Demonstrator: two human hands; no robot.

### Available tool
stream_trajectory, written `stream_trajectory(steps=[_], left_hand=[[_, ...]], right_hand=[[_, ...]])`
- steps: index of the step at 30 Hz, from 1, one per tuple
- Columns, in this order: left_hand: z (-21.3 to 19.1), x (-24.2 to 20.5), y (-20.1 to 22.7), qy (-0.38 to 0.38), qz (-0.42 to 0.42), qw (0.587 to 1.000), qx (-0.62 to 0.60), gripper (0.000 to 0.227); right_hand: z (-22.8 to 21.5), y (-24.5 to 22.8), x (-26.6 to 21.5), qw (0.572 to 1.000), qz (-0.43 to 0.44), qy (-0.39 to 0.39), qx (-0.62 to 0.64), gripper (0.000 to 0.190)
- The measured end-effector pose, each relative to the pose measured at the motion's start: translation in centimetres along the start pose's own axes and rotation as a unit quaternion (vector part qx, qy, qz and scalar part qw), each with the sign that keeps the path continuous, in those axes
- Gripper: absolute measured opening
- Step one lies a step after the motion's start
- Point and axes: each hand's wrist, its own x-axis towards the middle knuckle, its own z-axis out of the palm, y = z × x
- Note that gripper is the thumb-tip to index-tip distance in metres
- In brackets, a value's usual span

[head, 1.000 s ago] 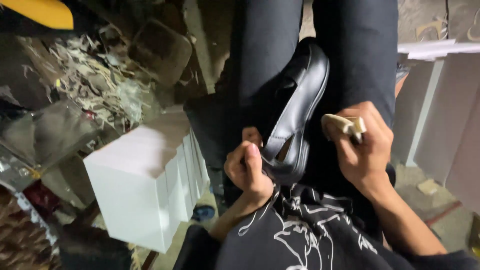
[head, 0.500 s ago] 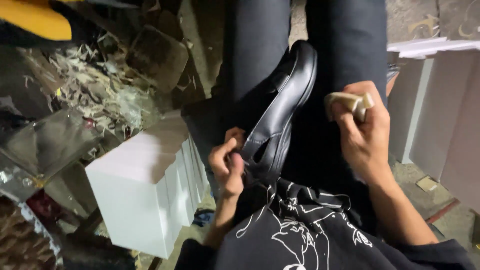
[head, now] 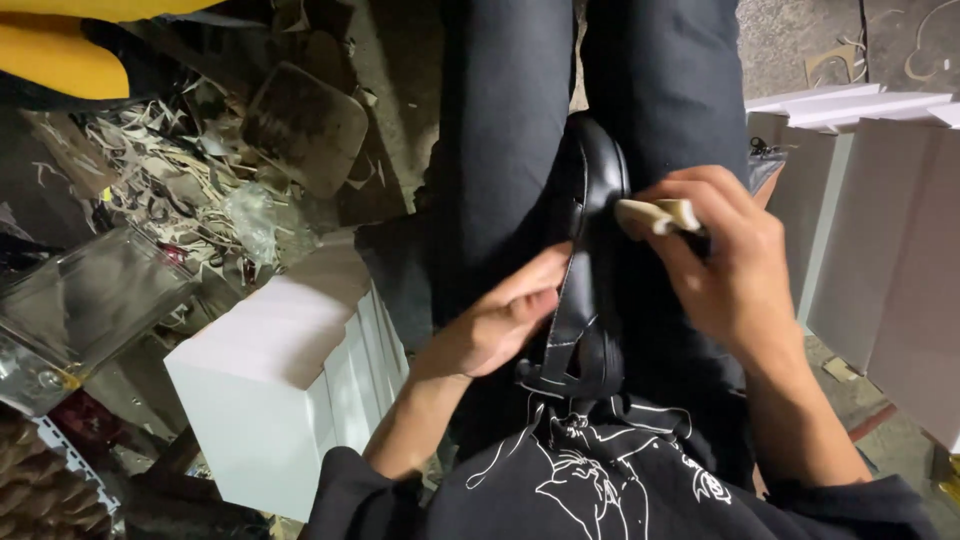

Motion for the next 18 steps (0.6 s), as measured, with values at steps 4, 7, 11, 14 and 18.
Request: stream_trajectory(steps=[4,7,11,14,18], left_hand=[[-1.0,1.3,-6.2,0.125,-0.011,0.979,-0.163,0.071],[-1.5,2.2,-7.0,0.15,0.029,0.95,-0.271,0.082],[-1.1,2.6,-8.3,0.145,0.06,0.942,-0.295,0.073],[-1.5,2.8,-8.5,0.158,0.068,0.926,-0.337,0.077],[-1.1,3.2,-9.1,0.152,0.095,0.915,-0.361,0.08]], right_hand=[[2.7,-1.3,-1.7,0.997,-0.069,0.008,-0.021,0.008],[3.2,-2.5,-3.8,0.983,-0.155,-0.097,0.013,0.014],[4.3,1.6,-0.9,0.987,-0.149,-0.009,-0.063,0.013],[4.9,0.5,-2.8,0.982,-0.169,-0.018,-0.081,0.014],[3.7,-1.3,-2.6,0.973,-0.21,-0.077,-0.056,0.018]])
